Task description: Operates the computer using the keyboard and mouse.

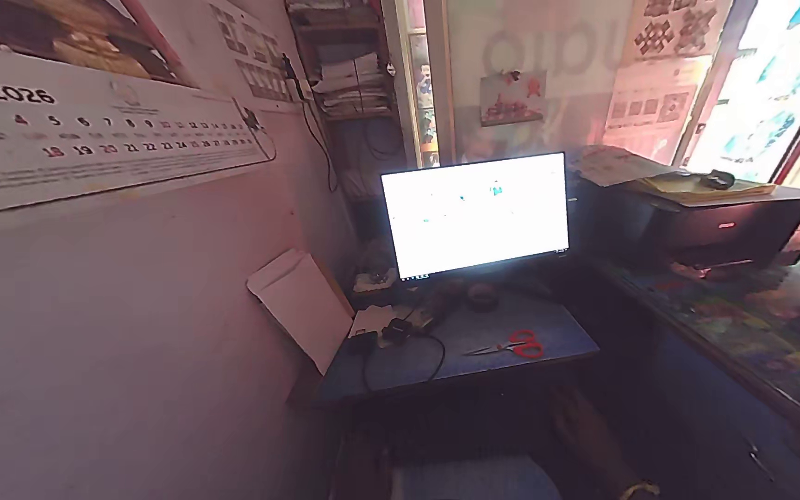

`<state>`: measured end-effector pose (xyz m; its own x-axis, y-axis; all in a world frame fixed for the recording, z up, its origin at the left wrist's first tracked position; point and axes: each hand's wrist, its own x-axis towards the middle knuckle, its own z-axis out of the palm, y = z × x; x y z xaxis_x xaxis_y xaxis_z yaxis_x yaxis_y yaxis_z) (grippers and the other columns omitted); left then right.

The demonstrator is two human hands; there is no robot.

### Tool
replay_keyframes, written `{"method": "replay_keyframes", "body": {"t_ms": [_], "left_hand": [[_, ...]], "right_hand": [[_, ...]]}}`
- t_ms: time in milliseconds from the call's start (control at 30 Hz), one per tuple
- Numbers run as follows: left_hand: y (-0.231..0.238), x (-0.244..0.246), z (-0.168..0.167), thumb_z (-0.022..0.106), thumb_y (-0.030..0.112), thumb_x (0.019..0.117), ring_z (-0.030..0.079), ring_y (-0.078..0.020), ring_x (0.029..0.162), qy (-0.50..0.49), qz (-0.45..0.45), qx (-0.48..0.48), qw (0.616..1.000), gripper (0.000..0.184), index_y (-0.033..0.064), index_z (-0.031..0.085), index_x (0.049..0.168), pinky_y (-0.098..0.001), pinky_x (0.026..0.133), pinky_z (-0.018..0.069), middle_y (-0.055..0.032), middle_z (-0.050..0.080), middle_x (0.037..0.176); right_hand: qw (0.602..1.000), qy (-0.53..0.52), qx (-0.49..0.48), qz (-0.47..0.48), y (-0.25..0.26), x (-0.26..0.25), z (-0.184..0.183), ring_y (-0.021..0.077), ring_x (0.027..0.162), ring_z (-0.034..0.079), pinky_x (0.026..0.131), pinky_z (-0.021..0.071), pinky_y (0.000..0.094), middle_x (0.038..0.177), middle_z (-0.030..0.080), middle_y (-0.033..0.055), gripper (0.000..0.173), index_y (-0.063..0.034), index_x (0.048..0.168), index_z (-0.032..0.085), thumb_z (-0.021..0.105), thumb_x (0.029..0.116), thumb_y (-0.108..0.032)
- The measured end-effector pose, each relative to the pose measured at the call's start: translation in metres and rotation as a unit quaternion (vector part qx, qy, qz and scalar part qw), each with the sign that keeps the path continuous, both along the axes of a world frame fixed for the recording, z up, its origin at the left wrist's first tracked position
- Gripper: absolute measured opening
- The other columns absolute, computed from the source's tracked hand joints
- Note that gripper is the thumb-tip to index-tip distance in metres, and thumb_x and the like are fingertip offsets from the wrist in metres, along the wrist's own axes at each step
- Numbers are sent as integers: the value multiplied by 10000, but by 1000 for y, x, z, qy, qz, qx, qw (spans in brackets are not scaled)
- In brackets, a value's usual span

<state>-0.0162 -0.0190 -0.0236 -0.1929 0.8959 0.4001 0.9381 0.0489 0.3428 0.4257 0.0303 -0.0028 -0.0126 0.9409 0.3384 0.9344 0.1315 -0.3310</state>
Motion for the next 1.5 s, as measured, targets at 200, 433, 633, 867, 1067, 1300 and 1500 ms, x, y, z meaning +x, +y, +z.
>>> {"method": "replay_keyframes", "body": {"t_ms": [200,433,633,867,1067,1300,1500], "left_hand": [[-3,3,4,490,378,1044,456,-401,1430,-1,-1,-4,1000,483,0,664,1287,-530,1188,364,-237,497,1515],[3,-1,-8,480,404,1039,449,-400,1436,18,1,20,1000,500,15,667,1290,-525,1193,357,-220,490,1529],[4,-2,-10,474,410,1039,455,-395,1432,25,5,7,1000,500,30,663,1304,-532,1186,363,-215,493,1528],[5,-3,-11,445,409,1047,448,-387,1439,30,-2,-5,1000,515,23,656,1315,-522,1194,356,-206,487,1535],[8,-5,-14,442,427,1045,441,-379,1445,41,0,-1,999,525,33,659,1315,-511,1209,334,-195,503,1525],[8,-6,-16,439,422,1046,439,-389,1444,37,-5,2,999,527,24,664,1306,-517,1211,328,-202,511,1516],[7,-5,-15,456,420,1043,459,-397,1426,32,-2,5,999,513,28,667,1299,-524,1196,349,-207,522,1502]], "right_hand": [[1000,1,-7,-1,-3,-1,3,312,1429,484,1136,459,484,1568,469,144,461,-219,1458,588,561,1017,-349],[1000,-2,1,-6,-3,-1,2,302,1428,485,1139,455,487,1554,490,128,457,-226,1454,594,542,1019,-353],[1000,-19,22,-7,-2,-1,1,311,1404,511,1118,475,477,1532,509,149,458,-203,1433,614,558,995,-321],[1000,-8,-24,-10,-6,0,5,344,1378,524,1108,475,495,1507,525,164,474,-140,1402,631,604,960,-311],[1000,-12,-18,-13,-4,2,1,345,1366,536,1092,487,500,1512,524,155,489,-163,1414,625,609,951,-319],[999,-8,-29,-17,-8,0,5,354,1372,530,1098,482,502,1507,523,177,488,-152,1418,620,618,954,-300],[1000,-2,-20,-16,-9,0,4,360,1367,535,1098,481,502,1501,528,181,471,-153,1402,635,603,956,-303]]}}
